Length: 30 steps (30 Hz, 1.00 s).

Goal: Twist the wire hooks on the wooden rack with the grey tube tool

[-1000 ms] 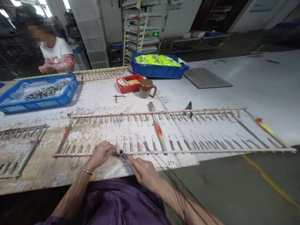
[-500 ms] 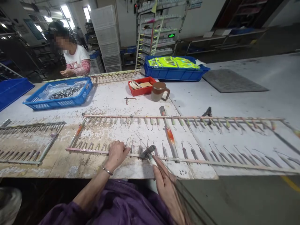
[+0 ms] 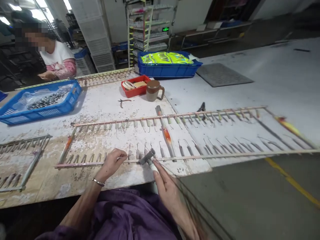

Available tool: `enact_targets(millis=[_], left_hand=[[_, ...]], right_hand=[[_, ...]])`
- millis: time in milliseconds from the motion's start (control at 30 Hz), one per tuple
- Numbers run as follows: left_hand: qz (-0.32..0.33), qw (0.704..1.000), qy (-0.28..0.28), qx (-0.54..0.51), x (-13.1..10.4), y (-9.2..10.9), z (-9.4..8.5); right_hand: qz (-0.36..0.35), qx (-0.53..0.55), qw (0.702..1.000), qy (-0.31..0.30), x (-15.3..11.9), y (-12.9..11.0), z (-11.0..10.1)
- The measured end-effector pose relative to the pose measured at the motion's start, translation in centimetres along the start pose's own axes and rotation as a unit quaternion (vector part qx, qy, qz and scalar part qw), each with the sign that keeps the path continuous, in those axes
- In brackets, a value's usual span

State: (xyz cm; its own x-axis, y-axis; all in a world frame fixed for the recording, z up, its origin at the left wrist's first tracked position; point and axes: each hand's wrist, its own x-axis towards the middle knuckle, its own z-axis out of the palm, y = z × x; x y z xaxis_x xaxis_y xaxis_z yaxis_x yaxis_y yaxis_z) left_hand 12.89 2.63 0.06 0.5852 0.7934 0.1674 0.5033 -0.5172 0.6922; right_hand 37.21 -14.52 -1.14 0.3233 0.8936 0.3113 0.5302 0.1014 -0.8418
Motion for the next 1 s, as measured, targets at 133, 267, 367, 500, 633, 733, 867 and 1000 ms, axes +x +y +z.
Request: enact_targets(millis=[133,267,367,500,633,733,867,1000], left_hand=[[0.036,0.998,-0.049,-0.001,0.3,0.1,-0.5],[0.053,0.997,-0.056,-0.002,0.2,-0.1,-0.6],[0.078,0.995,-0.063,0.001,0.2,-0.6,-0.3],[0.083,0.994,-0.073,0.019,0.3,-1.0,0.0],[0.079,0.994,-0.074,0.018,0.2,-0.7,-0.1],[0.064,0.995,-0.073,0.008,0.2,-0.3,-0.4],[0.065,0.995,-0.073,-0.008,0.2,-0.3,-0.4],[0.074,0.995,-0.062,-0.017,0.2,-0.5,-0.3]], right_hand=[[-0.011,-0.01,1.0,-0.009,0.6,-0.7,0.6],[-0.047,-0.029,0.998,-0.031,1.6,-1.6,0.2],[-0.114,-0.038,0.993,-0.018,2.5,-2.4,-0.2],[-0.237,-0.063,0.969,-0.02,3.5,-2.8,0.6],[-0.268,-0.125,0.952,-0.085,4.3,-2.9,1.5],[-0.262,-0.094,0.958,-0.07,4.5,-3.2,1.3],[-0.272,-0.106,0.953,-0.082,4.2,-3.5,1.1],[-0.284,-0.131,0.944,-0.109,4.4,-3.8,1.0]])
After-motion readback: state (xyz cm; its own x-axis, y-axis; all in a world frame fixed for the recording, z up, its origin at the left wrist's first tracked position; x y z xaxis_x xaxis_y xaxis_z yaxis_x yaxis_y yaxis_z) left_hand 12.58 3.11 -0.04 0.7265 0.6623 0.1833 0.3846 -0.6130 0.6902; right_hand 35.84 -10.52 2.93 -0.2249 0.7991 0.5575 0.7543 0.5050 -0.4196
